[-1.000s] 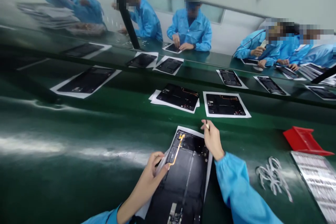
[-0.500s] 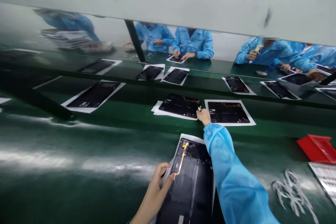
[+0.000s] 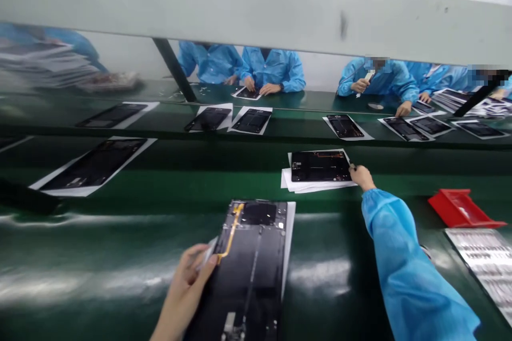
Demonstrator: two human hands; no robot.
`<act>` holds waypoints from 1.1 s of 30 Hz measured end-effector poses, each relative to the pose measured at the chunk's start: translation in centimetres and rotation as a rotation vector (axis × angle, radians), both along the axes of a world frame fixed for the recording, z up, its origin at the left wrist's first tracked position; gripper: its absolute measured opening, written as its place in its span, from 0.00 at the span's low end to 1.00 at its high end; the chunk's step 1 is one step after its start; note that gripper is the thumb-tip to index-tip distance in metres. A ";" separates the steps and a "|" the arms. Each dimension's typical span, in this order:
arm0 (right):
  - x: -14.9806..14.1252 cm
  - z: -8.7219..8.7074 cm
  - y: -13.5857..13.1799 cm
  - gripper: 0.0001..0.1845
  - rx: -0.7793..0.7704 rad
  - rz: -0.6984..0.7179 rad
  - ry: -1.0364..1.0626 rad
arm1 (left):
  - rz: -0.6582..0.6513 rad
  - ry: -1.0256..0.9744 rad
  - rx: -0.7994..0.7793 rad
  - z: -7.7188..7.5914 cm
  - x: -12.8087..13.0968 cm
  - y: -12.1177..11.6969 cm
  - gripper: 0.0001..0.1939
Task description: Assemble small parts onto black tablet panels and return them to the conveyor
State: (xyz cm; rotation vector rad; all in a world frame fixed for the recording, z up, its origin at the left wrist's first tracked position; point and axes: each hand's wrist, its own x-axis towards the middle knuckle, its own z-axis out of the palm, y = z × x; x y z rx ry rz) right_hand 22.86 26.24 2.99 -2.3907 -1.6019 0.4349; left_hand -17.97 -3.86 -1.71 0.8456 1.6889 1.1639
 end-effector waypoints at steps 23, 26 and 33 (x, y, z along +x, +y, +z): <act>0.4 -5.7 -0.4 0.18 -0.044 -0.078 0.205 | -0.103 0.604 0.442 1.6 -3.8 19.1 0.13; 0.0 -5.8 0.0 0.17 -0.044 -0.067 0.282 | -0.249 0.571 0.458 -0.3 0.7 13.9 0.11; -2.2 -3.8 0.3 0.18 -0.033 -0.036 0.530 | -0.327 0.275 0.348 -2.4 8.8 14.7 0.29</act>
